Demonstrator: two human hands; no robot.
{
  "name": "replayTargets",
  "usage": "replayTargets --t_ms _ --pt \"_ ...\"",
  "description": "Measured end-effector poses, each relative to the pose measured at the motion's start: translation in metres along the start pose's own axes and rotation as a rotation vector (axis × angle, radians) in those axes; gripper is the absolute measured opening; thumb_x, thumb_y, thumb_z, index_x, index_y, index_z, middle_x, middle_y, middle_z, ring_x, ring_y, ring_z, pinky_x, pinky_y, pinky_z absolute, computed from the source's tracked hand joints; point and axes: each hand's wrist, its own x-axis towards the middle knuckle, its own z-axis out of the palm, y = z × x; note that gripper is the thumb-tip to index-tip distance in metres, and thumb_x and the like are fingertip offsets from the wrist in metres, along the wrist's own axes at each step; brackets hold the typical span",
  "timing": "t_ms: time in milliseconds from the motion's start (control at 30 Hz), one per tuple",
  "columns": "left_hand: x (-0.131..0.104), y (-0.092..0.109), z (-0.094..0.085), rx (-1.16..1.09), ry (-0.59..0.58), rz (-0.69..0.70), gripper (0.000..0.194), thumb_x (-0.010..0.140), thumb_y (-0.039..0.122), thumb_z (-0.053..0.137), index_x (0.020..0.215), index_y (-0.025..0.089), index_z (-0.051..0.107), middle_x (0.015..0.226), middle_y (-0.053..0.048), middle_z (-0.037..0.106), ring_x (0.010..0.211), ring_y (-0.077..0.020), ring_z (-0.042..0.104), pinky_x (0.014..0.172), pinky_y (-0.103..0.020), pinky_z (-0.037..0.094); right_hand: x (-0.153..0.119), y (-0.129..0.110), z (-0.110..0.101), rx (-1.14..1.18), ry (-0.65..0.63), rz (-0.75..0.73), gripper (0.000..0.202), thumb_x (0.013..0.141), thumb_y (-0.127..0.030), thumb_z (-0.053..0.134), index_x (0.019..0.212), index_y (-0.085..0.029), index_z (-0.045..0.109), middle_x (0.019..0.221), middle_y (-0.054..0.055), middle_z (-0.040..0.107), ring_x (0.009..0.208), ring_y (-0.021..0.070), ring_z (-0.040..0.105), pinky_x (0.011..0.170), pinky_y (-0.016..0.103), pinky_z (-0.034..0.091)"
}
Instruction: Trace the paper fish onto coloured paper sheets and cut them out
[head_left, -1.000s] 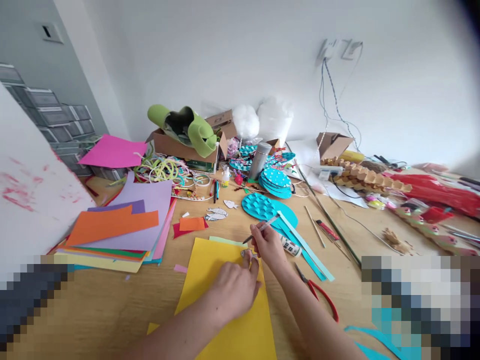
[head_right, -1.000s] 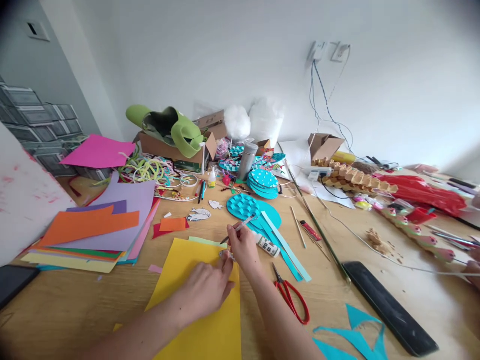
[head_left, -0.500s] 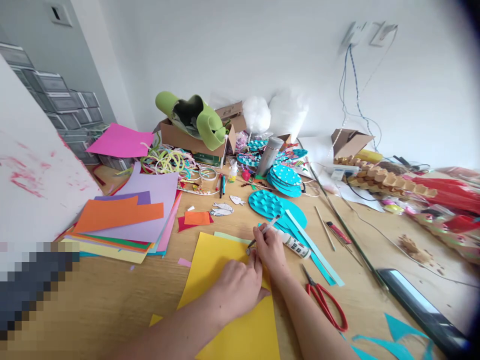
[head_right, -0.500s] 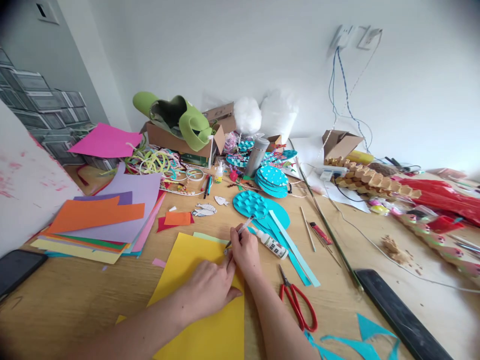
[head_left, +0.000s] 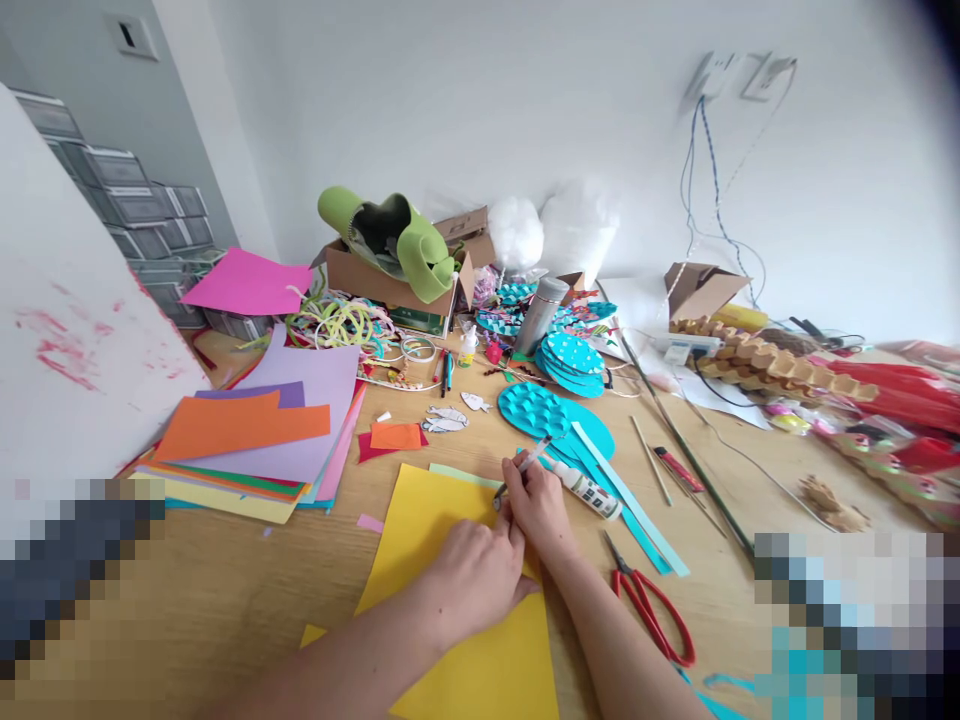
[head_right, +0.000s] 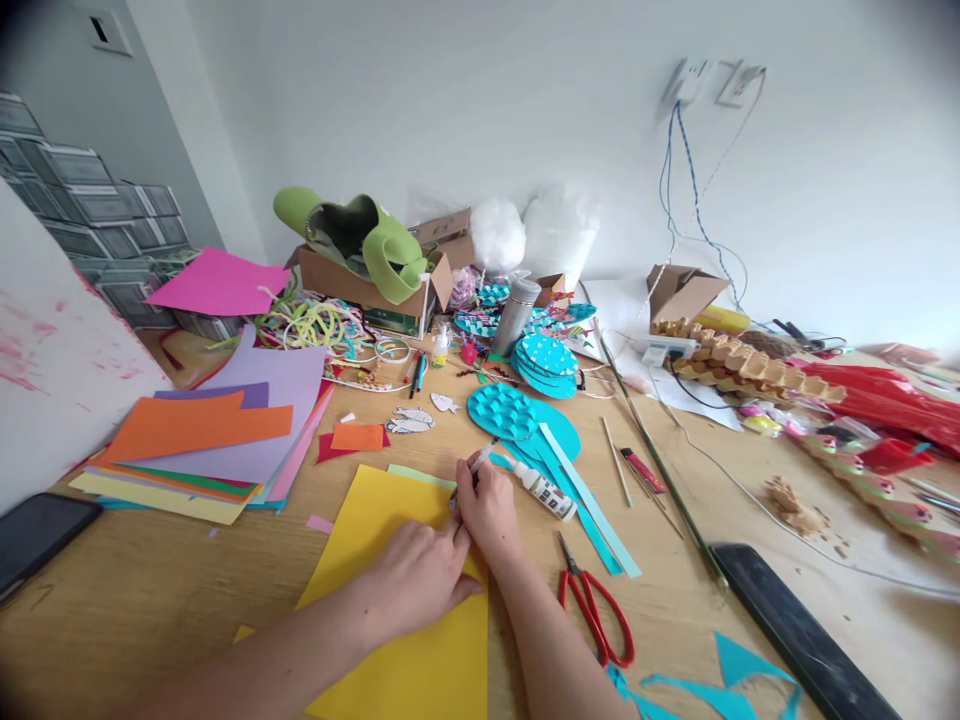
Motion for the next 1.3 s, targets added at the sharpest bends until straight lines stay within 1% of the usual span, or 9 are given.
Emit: replayTargets --t_ms 167,367,667,1000,1133,1300 --pt "0.0002 -0.0002 -0.0009 -0.019 -0.020 -0.011 0.057 0.087 0.051 0.050 0.126 0.009 0.048 0.113 -0.019 0.061 0.070 -0.0236 0.063 0.057 -0.033 0.046 -0.0010 -0.0007 0.0007 -0.003 -0.013 -0.004 0.034 0.089 -0.038 0.043 0.060 -0.023 0.037 0.050 -0.003 0.048 0.047 0.0124 0.045 0.049 0.024 0.032" --pt "0.0003 -0.0011 -0.0044 -0.027 -0.024 0.001 0.050 0.088 0.049 0.049 0.118 0.009 0.053 0.101 -0.016 0.064 0.066 -0.0237 0.063 0.055 -0.033 0.046 -0.0013 -0.0030 0.0014 -0.015 -0.020 0.001 0.037 0.088 -0.041 0.042 0.057 -0.023 0.034 0.049 -0.003 0.046 0.044 0.0116 0.042 0.047 0.024 0.030" --pt "-0.0008 -0.0002 -0.0037 -0.039 -0.018 -0.007 0.049 0.087 0.049 0.051 0.116 0.010 0.054 0.099 -0.016 0.064 0.066 -0.0238 0.063 0.056 -0.033 0.047 -0.0021 -0.0039 0.0004 -0.022 -0.064 0.000 0.035 0.089 -0.038 0.042 0.058 -0.023 0.035 0.052 -0.002 0.047 0.047 0.0124 0.045 0.050 0.025 0.031" --pt "0.0000 -0.0012 -0.0055 -0.061 -0.041 -0.006 0.045 0.088 0.048 0.050 0.112 0.010 0.056 0.094 -0.015 0.065 0.068 -0.0246 0.064 0.058 -0.033 0.048 -0.0034 -0.0041 -0.0003 -0.103 -0.060 -0.078 0.033 0.088 -0.032 0.042 0.058 -0.024 0.034 0.050 -0.002 0.049 0.044 0.0118 0.044 0.048 0.025 0.028" --pt "0.0002 -0.0015 -0.0069 -0.073 -0.053 -0.014 0.046 0.088 0.047 0.050 0.114 0.010 0.056 0.095 -0.015 0.065 0.069 -0.0242 0.064 0.059 -0.033 0.048 -0.0036 -0.0036 -0.0004 -0.090 -0.074 -0.079 0.034 0.089 -0.033 0.042 0.058 -0.023 0.035 0.052 -0.002 0.051 0.044 0.0115 0.045 0.047 0.024 0.029" --pt "-0.0016 -0.0005 -0.0066 -0.070 -0.048 -0.006 0.045 0.088 0.047 0.050 0.113 0.010 0.056 0.094 -0.015 0.065 0.068 -0.0248 0.063 0.057 -0.034 0.047 -0.0037 -0.0056 -0.0011 -0.076 -0.088 -0.076 0.033 0.090 -0.033 0.042 0.059 -0.023 0.035 0.051 -0.002 0.050 0.044 0.0114 0.045 0.047 0.024 0.030"
